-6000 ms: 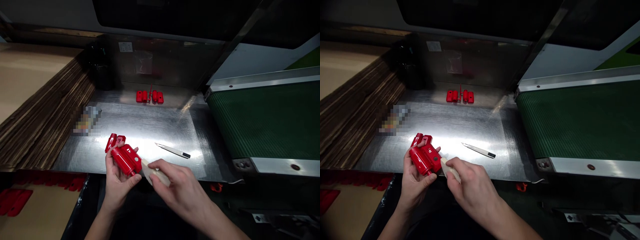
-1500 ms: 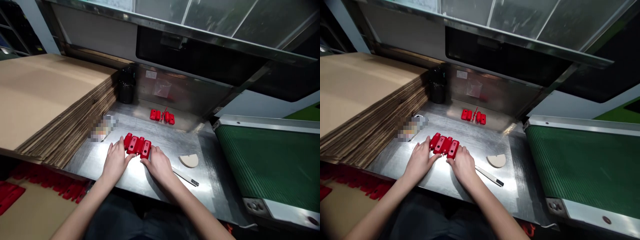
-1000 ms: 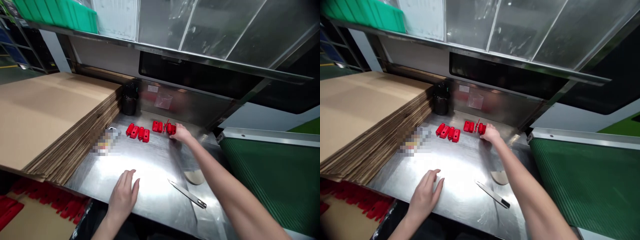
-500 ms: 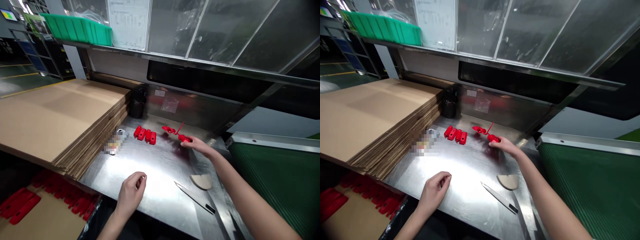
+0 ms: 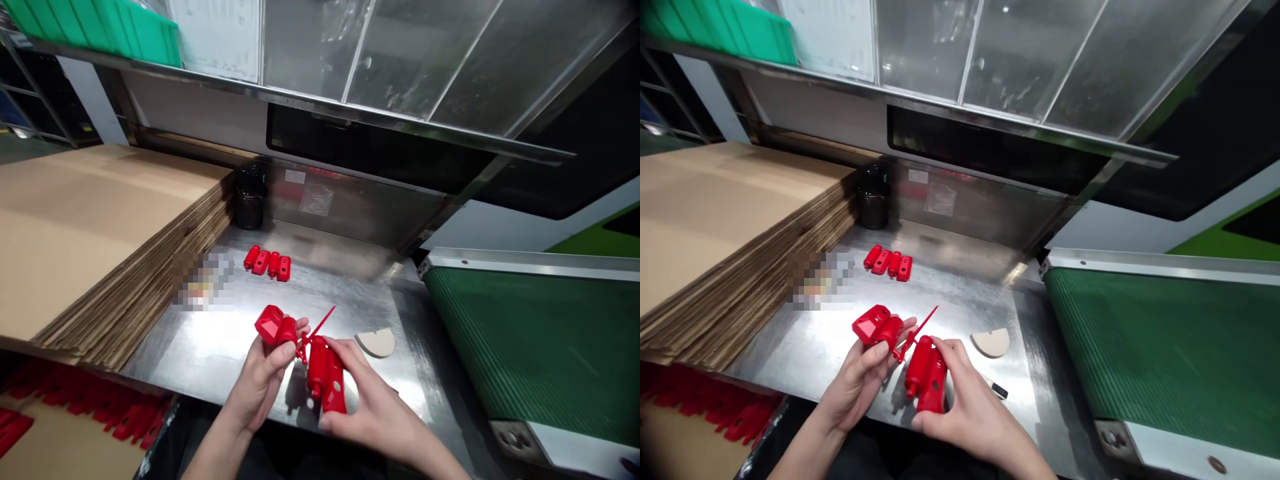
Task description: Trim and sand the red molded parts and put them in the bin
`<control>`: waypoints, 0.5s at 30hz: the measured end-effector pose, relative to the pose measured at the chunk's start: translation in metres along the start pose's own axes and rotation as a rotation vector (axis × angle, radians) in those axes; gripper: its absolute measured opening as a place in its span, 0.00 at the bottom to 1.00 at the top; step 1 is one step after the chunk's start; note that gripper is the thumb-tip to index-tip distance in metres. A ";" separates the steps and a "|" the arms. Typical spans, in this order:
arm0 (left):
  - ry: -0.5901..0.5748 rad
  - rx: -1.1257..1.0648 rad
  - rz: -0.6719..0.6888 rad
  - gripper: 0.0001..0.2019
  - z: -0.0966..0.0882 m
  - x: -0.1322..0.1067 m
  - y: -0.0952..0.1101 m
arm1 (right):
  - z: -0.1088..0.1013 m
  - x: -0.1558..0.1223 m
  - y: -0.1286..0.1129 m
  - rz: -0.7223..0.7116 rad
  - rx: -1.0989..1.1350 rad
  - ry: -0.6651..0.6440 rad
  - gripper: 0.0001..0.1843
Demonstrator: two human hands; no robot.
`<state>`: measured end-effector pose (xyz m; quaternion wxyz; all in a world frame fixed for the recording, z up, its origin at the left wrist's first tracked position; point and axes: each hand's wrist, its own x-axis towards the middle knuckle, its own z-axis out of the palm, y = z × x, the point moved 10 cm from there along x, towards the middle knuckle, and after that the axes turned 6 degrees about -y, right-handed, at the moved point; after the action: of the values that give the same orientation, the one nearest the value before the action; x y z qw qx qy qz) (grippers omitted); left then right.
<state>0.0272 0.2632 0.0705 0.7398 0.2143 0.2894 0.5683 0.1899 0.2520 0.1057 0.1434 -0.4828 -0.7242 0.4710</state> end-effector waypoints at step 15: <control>-0.379 -0.305 0.032 0.38 -0.059 -0.022 0.002 | 0.120 -0.006 0.002 0.131 1.084 -0.488 0.64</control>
<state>-0.0180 0.2416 0.0326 0.7957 0.2073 0.0529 0.5666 0.1150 0.1817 0.0437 0.1694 -0.2621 -0.3613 0.8787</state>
